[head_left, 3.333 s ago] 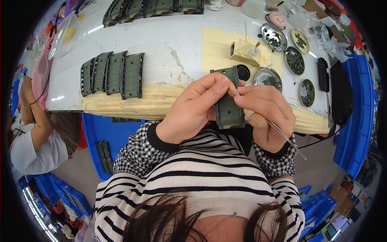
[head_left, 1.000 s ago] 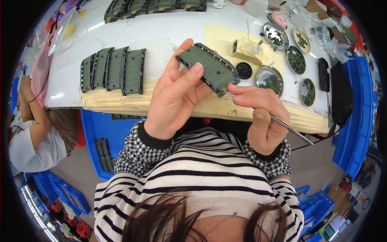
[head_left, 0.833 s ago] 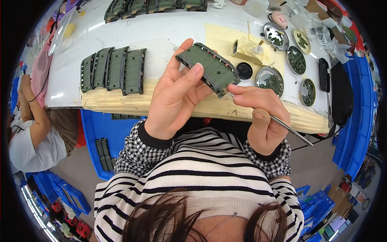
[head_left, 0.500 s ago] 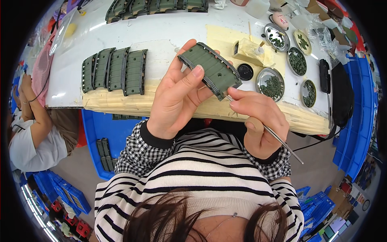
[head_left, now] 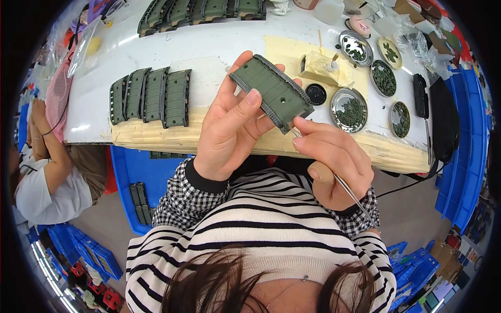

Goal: Apply adhesive and assemble small detail parts onto the hull of a model tank.

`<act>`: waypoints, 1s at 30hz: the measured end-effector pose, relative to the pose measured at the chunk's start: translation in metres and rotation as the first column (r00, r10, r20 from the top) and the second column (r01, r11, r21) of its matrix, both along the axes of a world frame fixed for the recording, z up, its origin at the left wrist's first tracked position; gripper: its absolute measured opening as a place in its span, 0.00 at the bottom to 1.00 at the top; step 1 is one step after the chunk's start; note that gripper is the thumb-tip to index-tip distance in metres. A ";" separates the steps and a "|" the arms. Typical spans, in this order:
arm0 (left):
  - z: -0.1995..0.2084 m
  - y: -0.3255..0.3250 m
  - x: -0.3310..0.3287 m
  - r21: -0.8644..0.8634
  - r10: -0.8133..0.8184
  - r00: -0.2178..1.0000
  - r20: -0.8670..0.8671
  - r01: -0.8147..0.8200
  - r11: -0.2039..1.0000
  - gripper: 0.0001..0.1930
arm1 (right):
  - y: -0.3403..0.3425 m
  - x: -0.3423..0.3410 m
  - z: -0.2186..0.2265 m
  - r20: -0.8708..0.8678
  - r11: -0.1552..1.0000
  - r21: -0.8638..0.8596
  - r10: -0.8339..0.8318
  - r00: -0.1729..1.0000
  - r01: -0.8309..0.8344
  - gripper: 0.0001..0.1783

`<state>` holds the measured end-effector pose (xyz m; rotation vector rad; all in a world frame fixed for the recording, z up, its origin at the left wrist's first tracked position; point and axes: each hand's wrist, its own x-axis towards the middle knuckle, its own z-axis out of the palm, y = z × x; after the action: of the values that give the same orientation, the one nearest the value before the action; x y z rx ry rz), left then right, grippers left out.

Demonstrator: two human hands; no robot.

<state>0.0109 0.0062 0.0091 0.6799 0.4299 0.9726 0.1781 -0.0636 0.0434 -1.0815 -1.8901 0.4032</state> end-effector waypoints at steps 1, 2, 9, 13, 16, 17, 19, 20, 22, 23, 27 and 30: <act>0.000 0.000 0.000 0.003 0.001 1.000 0.000 -0.001 1.000 0.29 | 0.000 0.000 0.000 0.000 1.000 0.004 0.000 1.000 0.000 0.20; 0.000 0.000 0.000 0.007 0.001 1.000 0.000 -0.001 1.000 0.29 | 0.000 0.000 0.001 0.001 1.000 0.008 0.000 1.000 0.000 0.20; 0.001 -0.001 0.000 -0.002 -0.001 1.000 0.007 0.001 1.000 0.29 | -0.001 0.000 0.003 0.016 1.000 -0.004 0.007 1.000 -0.007 0.21; 0.000 0.000 0.001 -0.004 -0.010 1.000 0.019 0.010 1.000 0.29 | -0.002 0.003 0.002 -0.004 1.000 -0.022 0.021 1.000 -0.021 0.21; 0.000 0.000 0.001 -0.021 -0.014 0.999 0.033 0.015 1.000 0.28 | -0.003 0.005 0.002 -0.043 0.998 -0.013 0.054 0.998 -0.055 0.20; -0.001 0.000 0.001 -0.028 -0.015 0.999 0.037 0.016 0.999 0.28 | -0.003 0.006 0.001 -0.076 0.998 0.000 0.066 0.995 -0.066 0.19; -0.001 0.002 0.000 -0.124 0.000 0.995 0.099 0.012 0.992 0.28 | -0.004 0.011 -0.002 -0.156 0.995 0.043 0.096 0.983 -0.090 0.17; -0.002 0.003 -0.001 -0.170 0.011 0.991 0.131 0.012 0.985 0.27 | -0.005 0.014 -0.004 -0.202 0.994 0.069 0.093 0.975 -0.080 0.16; -0.003 0.009 -0.001 -0.314 0.028 0.960 0.277 0.063 0.947 0.27 | -0.006 0.014 -0.009 -0.286 0.993 0.116 0.020 0.958 0.014 0.15; -0.002 0.011 -0.001 -0.378 0.045 0.936 0.348 0.097 0.921 0.28 | -0.009 0.013 -0.010 -0.302 0.991 0.121 -0.017 0.953 0.056 0.15; 0.009 0.023 0.004 -0.501 0.093 0.889 0.448 0.164 0.850 0.28 | -0.007 0.020 -0.015 -0.296 0.985 0.119 -0.084 0.951 0.124 0.24; 0.008 0.026 0.007 -0.493 0.135 0.876 0.463 0.128 0.860 0.28 | -0.005 0.017 -0.011 -0.265 0.985 0.130 -0.078 0.961 0.115 0.21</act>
<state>0.0176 0.0326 0.0173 -0.0639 0.2220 0.9384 0.1948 -0.0687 0.0320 -0.9704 -1.6033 0.3291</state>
